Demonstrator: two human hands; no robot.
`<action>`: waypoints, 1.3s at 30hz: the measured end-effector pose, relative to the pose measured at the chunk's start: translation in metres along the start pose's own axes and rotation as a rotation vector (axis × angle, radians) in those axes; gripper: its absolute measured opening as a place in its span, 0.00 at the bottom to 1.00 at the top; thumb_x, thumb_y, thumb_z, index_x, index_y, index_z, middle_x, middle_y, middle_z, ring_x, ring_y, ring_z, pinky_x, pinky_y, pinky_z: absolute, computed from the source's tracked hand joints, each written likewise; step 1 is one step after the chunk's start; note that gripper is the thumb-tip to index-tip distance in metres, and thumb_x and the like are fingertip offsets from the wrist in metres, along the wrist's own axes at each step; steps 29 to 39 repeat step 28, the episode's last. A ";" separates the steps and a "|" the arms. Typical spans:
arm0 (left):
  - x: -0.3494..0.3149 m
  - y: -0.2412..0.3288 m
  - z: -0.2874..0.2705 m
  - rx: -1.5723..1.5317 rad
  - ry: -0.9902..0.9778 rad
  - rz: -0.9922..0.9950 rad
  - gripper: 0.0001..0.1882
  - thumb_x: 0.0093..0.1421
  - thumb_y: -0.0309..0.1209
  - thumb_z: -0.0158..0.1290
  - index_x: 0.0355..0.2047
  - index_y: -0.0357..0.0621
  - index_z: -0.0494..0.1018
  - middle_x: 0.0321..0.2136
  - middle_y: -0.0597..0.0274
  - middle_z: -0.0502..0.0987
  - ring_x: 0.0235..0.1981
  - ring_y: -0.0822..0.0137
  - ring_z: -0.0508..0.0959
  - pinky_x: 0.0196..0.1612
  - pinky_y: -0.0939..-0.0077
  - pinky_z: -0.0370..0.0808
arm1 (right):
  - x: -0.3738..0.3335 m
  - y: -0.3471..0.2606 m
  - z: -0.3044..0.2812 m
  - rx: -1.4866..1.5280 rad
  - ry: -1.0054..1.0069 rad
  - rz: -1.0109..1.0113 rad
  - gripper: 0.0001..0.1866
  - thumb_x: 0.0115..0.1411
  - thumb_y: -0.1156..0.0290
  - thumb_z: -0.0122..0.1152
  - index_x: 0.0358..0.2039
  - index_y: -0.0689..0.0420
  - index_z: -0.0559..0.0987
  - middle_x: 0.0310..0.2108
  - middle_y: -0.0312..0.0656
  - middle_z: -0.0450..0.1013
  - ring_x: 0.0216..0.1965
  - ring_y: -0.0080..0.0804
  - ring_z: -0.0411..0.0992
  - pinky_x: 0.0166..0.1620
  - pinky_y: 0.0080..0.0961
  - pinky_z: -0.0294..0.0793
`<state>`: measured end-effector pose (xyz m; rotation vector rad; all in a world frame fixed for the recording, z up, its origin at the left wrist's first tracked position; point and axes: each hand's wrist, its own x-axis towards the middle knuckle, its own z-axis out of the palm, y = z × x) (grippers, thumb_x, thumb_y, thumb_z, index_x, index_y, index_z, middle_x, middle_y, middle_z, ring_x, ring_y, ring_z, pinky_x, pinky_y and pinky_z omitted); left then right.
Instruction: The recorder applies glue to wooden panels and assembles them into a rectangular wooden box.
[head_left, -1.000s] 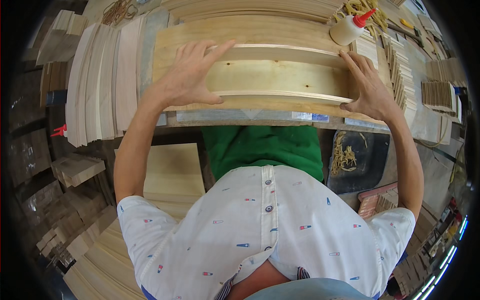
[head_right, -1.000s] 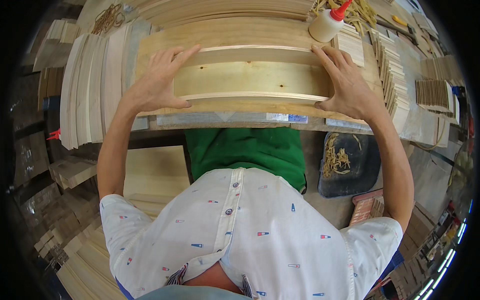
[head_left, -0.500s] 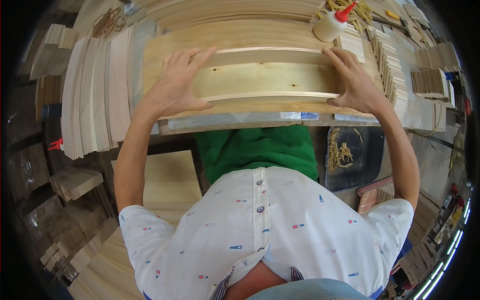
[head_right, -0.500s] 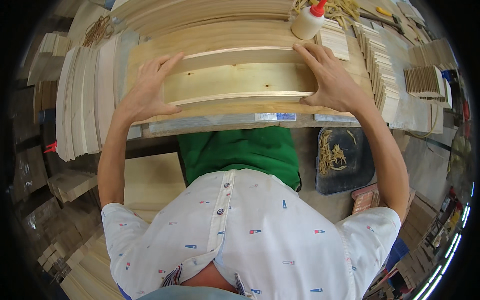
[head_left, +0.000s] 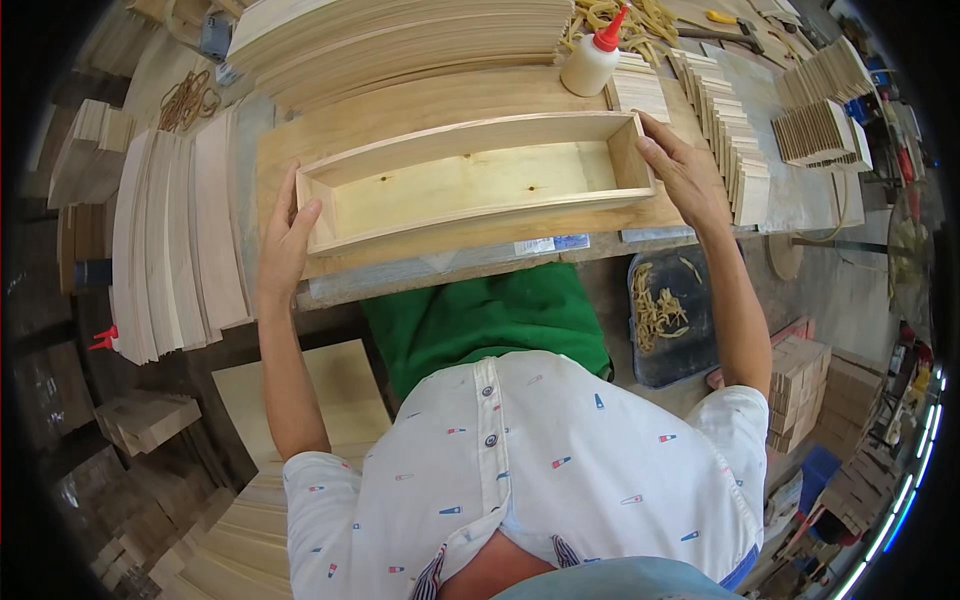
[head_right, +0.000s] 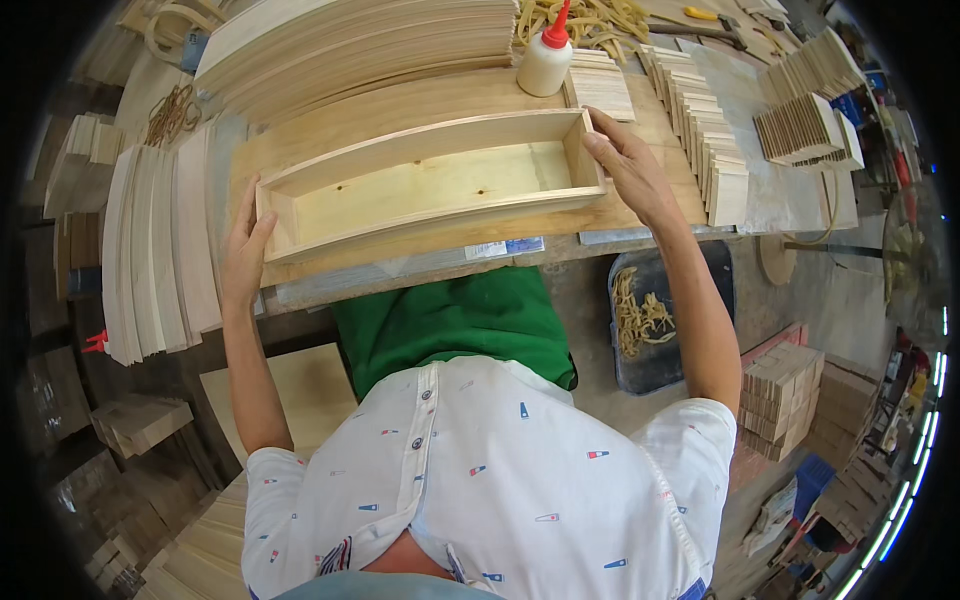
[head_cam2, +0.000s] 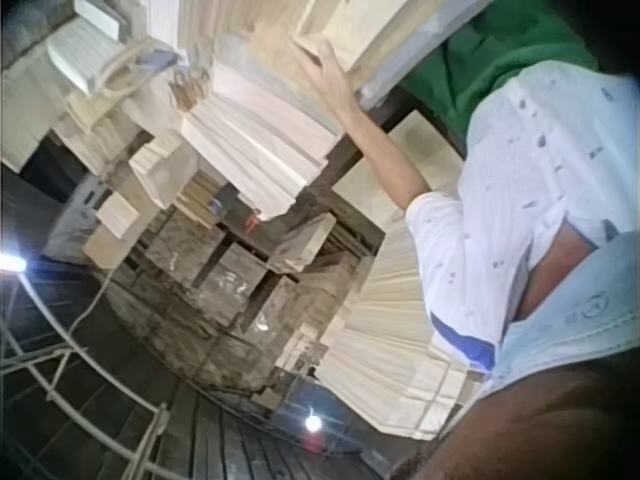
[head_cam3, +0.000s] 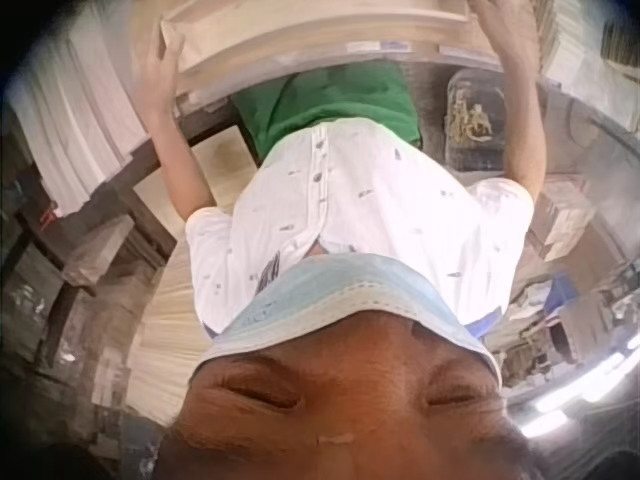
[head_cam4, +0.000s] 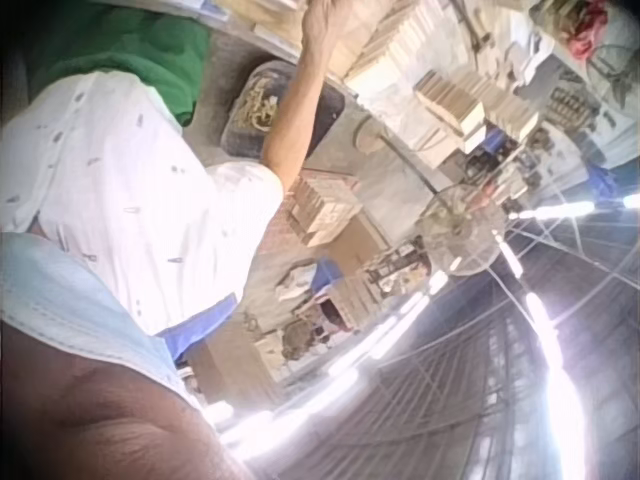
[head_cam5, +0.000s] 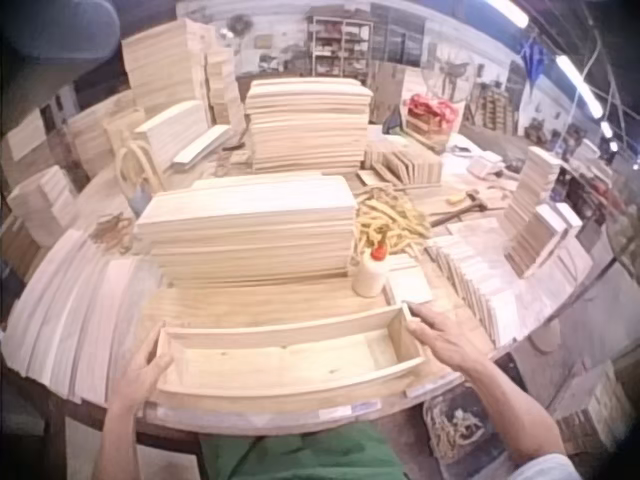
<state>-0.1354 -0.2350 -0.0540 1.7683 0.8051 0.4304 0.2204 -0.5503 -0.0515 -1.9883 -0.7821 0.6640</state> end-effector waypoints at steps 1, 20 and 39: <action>-0.001 -0.004 0.001 -0.031 0.012 -0.009 0.33 0.67 0.29 0.47 0.69 0.35 0.51 0.69 0.48 0.54 0.70 0.59 0.55 0.69 0.70 0.51 | 0.001 0.002 0.002 0.069 -0.011 0.013 0.30 0.67 0.56 0.55 0.66 0.55 0.66 0.58 0.46 0.71 0.54 0.30 0.69 0.53 0.26 0.69; -0.050 -0.048 0.073 -0.463 0.592 0.062 0.27 0.71 0.44 0.45 0.61 0.36 0.67 0.47 0.55 0.77 0.51 0.66 0.74 0.56 0.71 0.69 | 0.093 -0.016 -0.007 -0.600 -0.511 -0.293 0.22 0.69 0.72 0.50 0.61 0.65 0.69 0.55 0.48 0.74 0.55 0.32 0.71 0.57 0.26 0.67; -0.038 -0.057 0.085 -0.439 0.773 0.103 0.30 0.70 0.49 0.40 0.60 0.37 0.68 0.49 0.49 0.76 0.53 0.61 0.73 0.59 0.69 0.65 | 0.131 -0.020 0.012 -0.367 -0.837 -0.203 0.24 0.63 0.79 0.52 0.61 0.61 0.72 0.50 0.45 0.76 0.53 0.27 0.71 0.55 0.23 0.67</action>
